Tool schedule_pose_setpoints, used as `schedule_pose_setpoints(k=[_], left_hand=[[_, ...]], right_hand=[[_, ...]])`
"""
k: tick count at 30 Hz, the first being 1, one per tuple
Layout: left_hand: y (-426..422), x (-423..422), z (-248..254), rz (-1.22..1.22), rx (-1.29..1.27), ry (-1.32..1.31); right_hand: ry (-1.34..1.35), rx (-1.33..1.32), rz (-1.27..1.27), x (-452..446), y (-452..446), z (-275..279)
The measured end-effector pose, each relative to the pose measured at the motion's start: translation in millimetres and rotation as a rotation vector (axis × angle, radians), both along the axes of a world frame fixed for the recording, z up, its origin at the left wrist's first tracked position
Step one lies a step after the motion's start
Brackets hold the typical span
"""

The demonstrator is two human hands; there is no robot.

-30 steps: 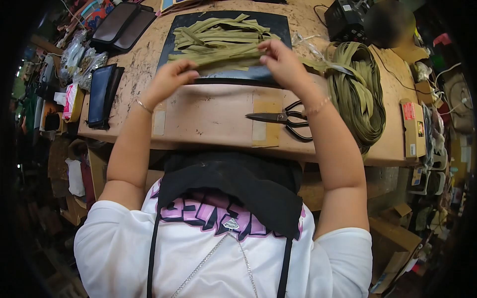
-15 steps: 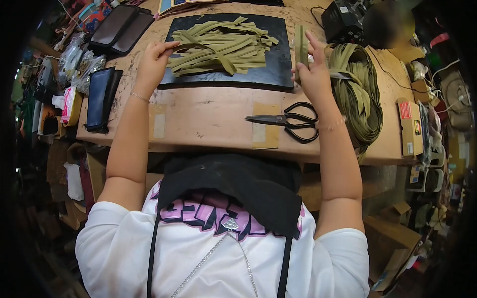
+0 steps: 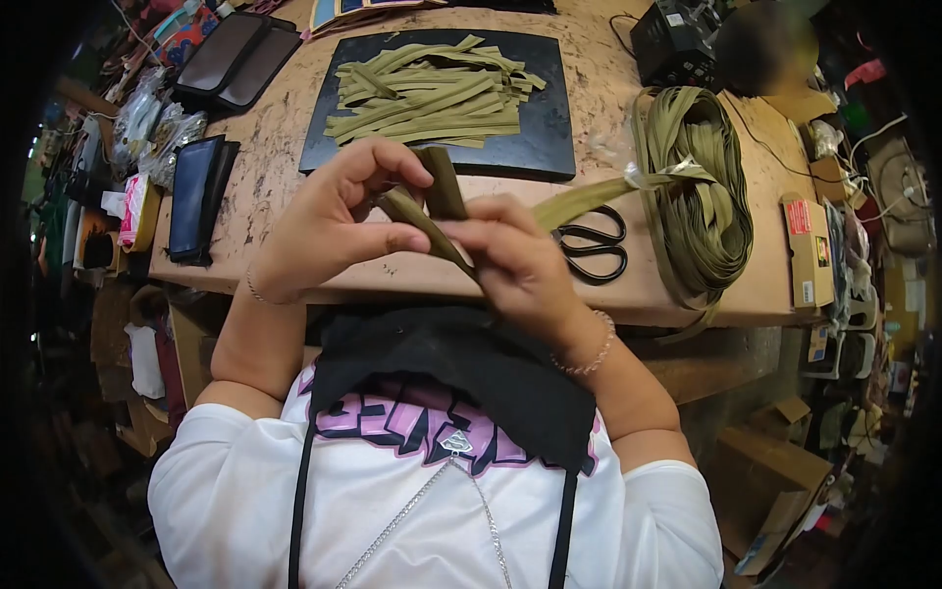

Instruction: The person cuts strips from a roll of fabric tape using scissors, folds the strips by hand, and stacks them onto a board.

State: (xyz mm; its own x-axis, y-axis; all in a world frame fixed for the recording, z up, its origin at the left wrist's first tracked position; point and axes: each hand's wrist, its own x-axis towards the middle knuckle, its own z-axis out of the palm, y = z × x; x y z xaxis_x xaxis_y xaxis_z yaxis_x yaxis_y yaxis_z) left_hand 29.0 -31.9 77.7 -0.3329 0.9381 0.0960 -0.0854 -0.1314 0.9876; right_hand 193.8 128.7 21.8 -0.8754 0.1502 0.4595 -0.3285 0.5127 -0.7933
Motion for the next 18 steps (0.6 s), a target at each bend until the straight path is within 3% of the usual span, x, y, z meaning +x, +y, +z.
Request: schedule_pose_setpoints(k=[1, 4, 6, 8, 12, 15, 18], left_hand=[[-0.9, -3.4, -1.9, -0.04, -0.079, -0.049], [7.8, -6.0, -33.9, 0.193, 0.08, 0.362], [6.9, -5.8, -36.8, 0.079, -0.009, -0.032], [6.6, -2.5, -35.7, 0.053, -0.015, -0.18], [6.8, 8.4, -33.2, 0.173, -0.107, 0.036], [10.0, 17.2, -34.8, 0.213, 0.04, -0.038], [11.0, 19.7, -33.3, 0.228, -0.02, -0.073]], right_hand=[[-0.031, -0.101, 0.056, 1.2, -4.4, -5.6], [-0.039, -0.187, 0.081, 0.7, -8.0, -9.8], [-0.093, -0.153, 0.007, 1.3, -12.1, -11.7], [-0.109, -0.158, -0.03, 1.1, -13.4, -15.3], [-0.078, -0.138, -0.051, 0.2, -13.4, -19.2], [-0.103, -0.142, -0.105, -1.4, -18.1, -21.4], [-0.134, -0.182, -0.129, -0.5, -21.8, -20.7]])
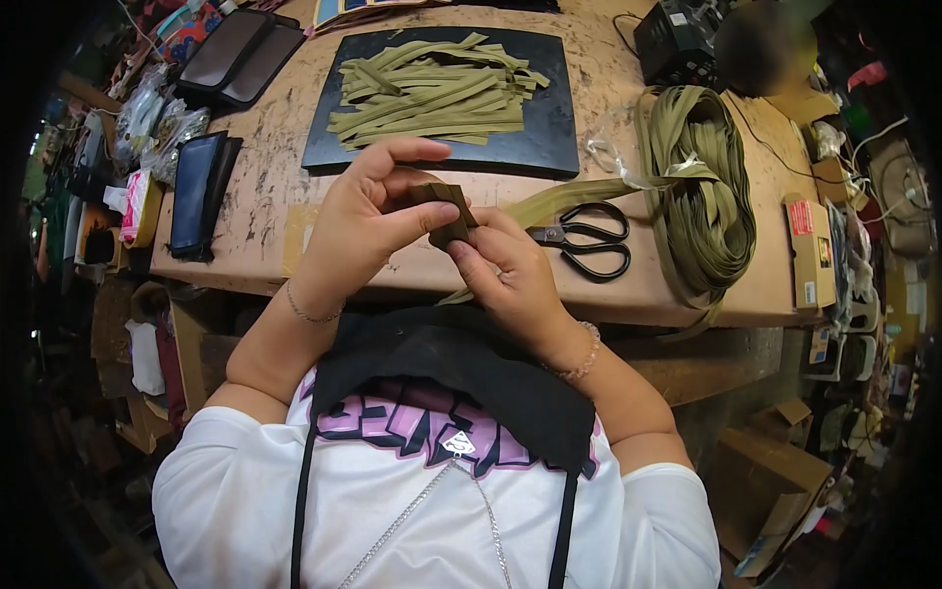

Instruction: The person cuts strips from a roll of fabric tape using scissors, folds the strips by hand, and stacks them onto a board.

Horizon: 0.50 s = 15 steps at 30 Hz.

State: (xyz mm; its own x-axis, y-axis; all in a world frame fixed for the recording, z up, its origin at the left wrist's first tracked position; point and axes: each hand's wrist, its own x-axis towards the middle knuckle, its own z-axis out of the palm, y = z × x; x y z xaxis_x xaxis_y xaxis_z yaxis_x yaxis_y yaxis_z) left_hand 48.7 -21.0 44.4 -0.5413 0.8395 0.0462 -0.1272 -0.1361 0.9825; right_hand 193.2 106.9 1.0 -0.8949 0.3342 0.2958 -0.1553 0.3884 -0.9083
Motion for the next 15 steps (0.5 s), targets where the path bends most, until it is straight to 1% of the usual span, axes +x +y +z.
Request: schedule_pose_setpoints(k=[3, 6, 12, 15], left_hand=[[-2.0, -4.2, 0.0, -0.088, -0.056, -0.07], [-3.3, -4.7, -5.1, -0.073, -0.059, -0.029], [-2.3, 2.1, -11.7, 0.043, 0.002, 0.045], [-1.9, 3.8, -7.5, 0.038, 0.016, 0.005]], right_hand=[[-0.016, -0.005, 0.019, 1.2, 2.0, -4.9], [-0.003, -0.005, 0.031, 0.4, 0.7, -6.1], [-0.012, 0.032, -0.007, -2.4, -1.9, -5.1], [0.0, 0.026, -0.017, -1.7, -2.3, -4.7]])
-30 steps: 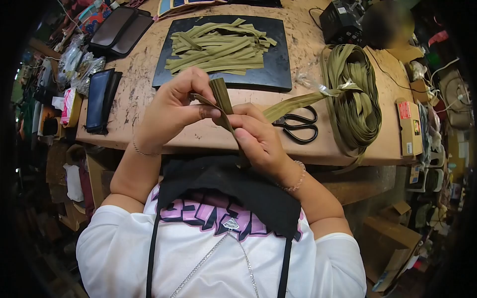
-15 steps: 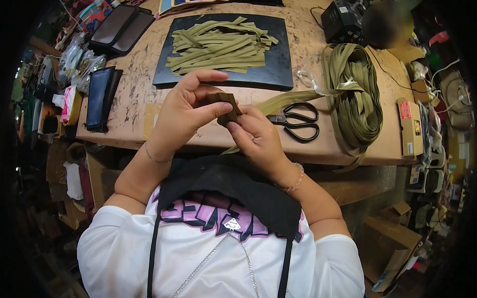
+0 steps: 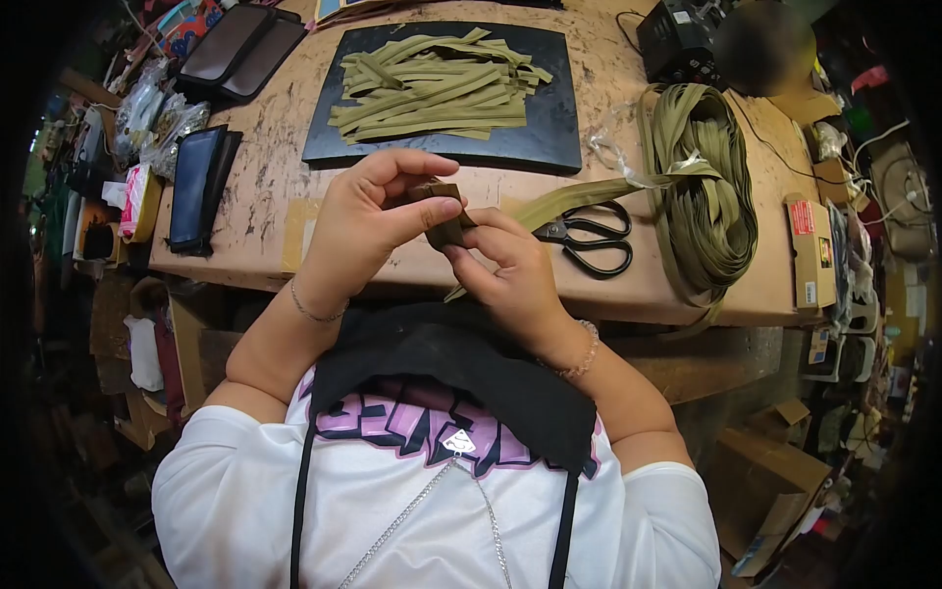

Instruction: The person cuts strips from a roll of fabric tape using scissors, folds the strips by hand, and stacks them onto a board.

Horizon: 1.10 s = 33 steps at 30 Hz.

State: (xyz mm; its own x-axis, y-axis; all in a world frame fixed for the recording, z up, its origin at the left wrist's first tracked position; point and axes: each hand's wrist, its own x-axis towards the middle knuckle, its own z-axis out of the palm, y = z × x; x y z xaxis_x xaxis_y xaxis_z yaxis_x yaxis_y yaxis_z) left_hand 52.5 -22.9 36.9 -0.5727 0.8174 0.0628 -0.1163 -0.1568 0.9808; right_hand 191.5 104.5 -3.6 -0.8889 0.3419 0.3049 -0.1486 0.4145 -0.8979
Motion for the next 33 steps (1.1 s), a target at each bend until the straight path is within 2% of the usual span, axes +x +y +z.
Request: schedule_pose_setpoints(k=[3, 12, 15, 16, 19, 20, 24, 27, 29, 31, 33], left_hand=[[-2.2, -0.3, 2.9, -0.015, -0.071, -0.022], [-2.9, 1.1, -2.6, 0.055, -0.072, 0.086], [-5.6, -10.1, -7.7, 0.17, -0.019, 0.106], [-7.7, -22.0, -10.5, 0.266, 0.087, 0.07], [-29.7, -64.5, -9.1, 0.49, 0.257, -0.083], [-39.3, -77.5, -8.6, 0.541, 0.288, -0.127], [-58.5, -94.2, -17.4, 0.607, 0.351, -0.135], [-67.7, -93.6, -19.3, 0.659, 0.353, -0.119], [-73.4, -95.8, -20.7, 0.683, 0.347, -0.101], [-79.9, -100.9, -26.2, 0.694, 0.336, -0.074], [-84.7, -108.6, -33.1, 0.722, 0.32, -0.027]], right_hand=[[0.011, -0.011, -0.009, 1.4, 0.0, -1.1], [-0.012, -0.053, 0.015, 1.0, 0.4, -2.6], [-0.074, 0.059, 0.052, -2.2, 7.5, 0.3], [-0.107, 0.114, 0.07, -3.2, 12.8, 1.4], [0.035, 0.33, 0.042, -8.4, 36.7, 1.8], [0.02, 0.272, 0.008, -9.4, 39.2, 4.1], [-0.114, 0.335, -0.02, -17.0, 44.3, 11.3], [-0.288, 0.193, -0.058, -27.1, 40.8, 23.1], [-0.177, 0.01, -0.013, -37.1, 40.5, 11.1], [-0.184, 0.036, 0.027, -44.2, 44.5, 11.0], [-0.314, 0.273, 0.064, -47.1, 51.3, 21.5]])
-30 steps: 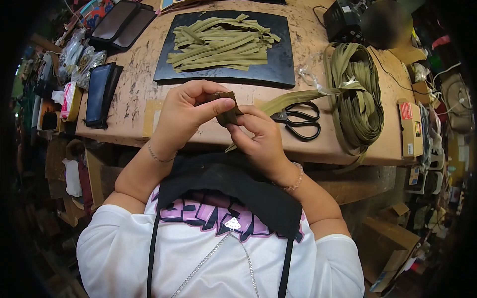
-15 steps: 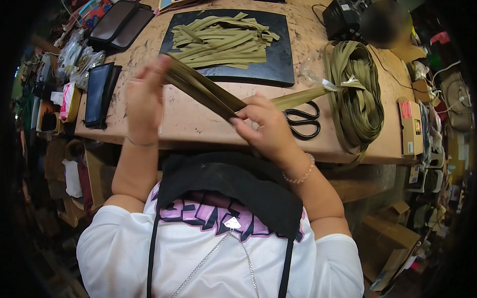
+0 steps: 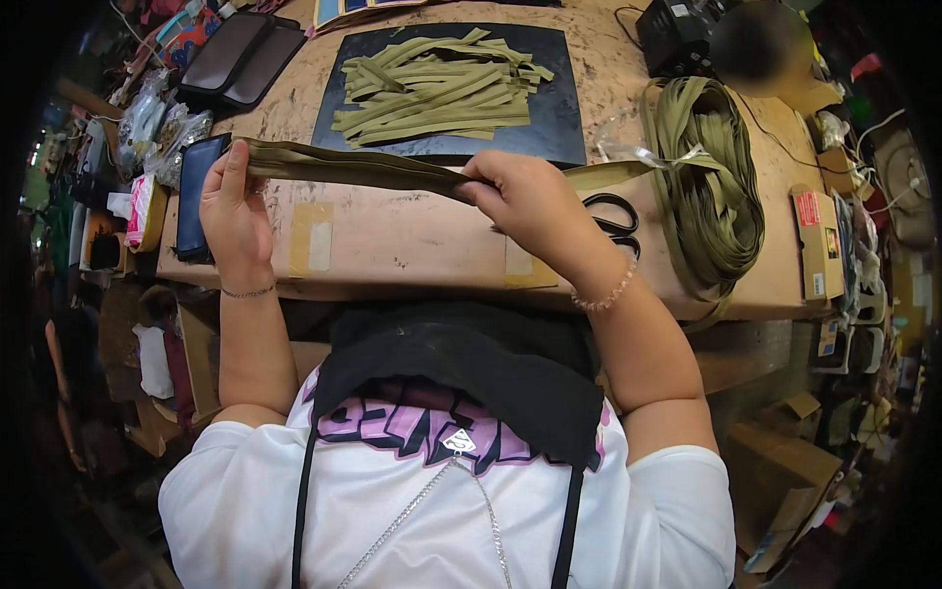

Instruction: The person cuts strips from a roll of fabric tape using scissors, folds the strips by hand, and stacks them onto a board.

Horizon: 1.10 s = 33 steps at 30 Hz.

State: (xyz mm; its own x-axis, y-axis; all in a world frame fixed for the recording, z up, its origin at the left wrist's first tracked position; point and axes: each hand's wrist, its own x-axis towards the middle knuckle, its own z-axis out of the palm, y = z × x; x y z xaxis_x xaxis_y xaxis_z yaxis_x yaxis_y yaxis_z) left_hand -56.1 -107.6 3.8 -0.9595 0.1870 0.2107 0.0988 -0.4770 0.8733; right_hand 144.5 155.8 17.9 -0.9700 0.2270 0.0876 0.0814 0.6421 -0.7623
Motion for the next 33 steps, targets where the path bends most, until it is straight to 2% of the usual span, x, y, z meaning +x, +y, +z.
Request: schedule_pose_setpoints(k=[4, 7, 9, 11, 13, 14, 16, 18, 19, 25, 28, 31, 33], left_hand=[[4.4, -7.2, -11.3, 0.112, -0.092, 0.072], [10.5, -19.5, -29.2, 0.179, -0.347, 0.147], [23.9, -10.1, -35.2, 0.279, -0.751, 0.542], [45.7, 20.1, -22.2, 0.177, -0.962, 1.02], [67.9, 74.1, -1.9, -0.006, -1.132, 1.259], [75.9, 87.4, -5.7, -0.096, -1.077, 1.306], [86.5, 96.9, -18.3, -0.257, -1.012, 1.27], [95.5, 99.5, -30.2, -0.4, -0.985, 1.101], [101.4, 101.8, -32.8, -0.335, -0.908, 1.113], [107.8, 99.6, -42.8, -0.438, -0.919, 1.112], [110.0, 104.0, -42.4, -0.451, -0.906, 1.096], [109.7, 105.4, -36.6, -0.486, -0.972, 1.099], [110.7, 97.9, -31.6, -0.528, -0.965, 0.99]], right_hand=[[-0.027, 0.187, 0.065, -5.2, 1.6, 2.5], [0.032, 0.298, 0.12, -3.7, 3.1, -5.7], [0.049, 0.394, 0.145, -3.7, 3.8, -10.7], [0.09, 0.485, 0.206, -2.2, 5.6, -17.8], [0.15, 0.573, 0.251, 0.9, 4.3, -25.7], [0.154, 0.573, 0.261, 2.6, 3.9, -28.6], [0.166, 0.576, 0.278, 6.0, 6.5, -31.6], [0.239, 0.56, 0.234, 8.2, 8.0, -28.5], [0.275, 0.552, 0.21, 9.8, 9.3, -27.8], [0.197, 0.63, 0.173, 28.4, 18.3, -37.1], [0.23, 0.526, 0.158, 33.2, 21.7, -37.8], [0.044, 0.538, 0.204, 40.5, 22.7, -38.2], [0.236, 0.547, 0.053, 43.9, 19.2, -24.4]])
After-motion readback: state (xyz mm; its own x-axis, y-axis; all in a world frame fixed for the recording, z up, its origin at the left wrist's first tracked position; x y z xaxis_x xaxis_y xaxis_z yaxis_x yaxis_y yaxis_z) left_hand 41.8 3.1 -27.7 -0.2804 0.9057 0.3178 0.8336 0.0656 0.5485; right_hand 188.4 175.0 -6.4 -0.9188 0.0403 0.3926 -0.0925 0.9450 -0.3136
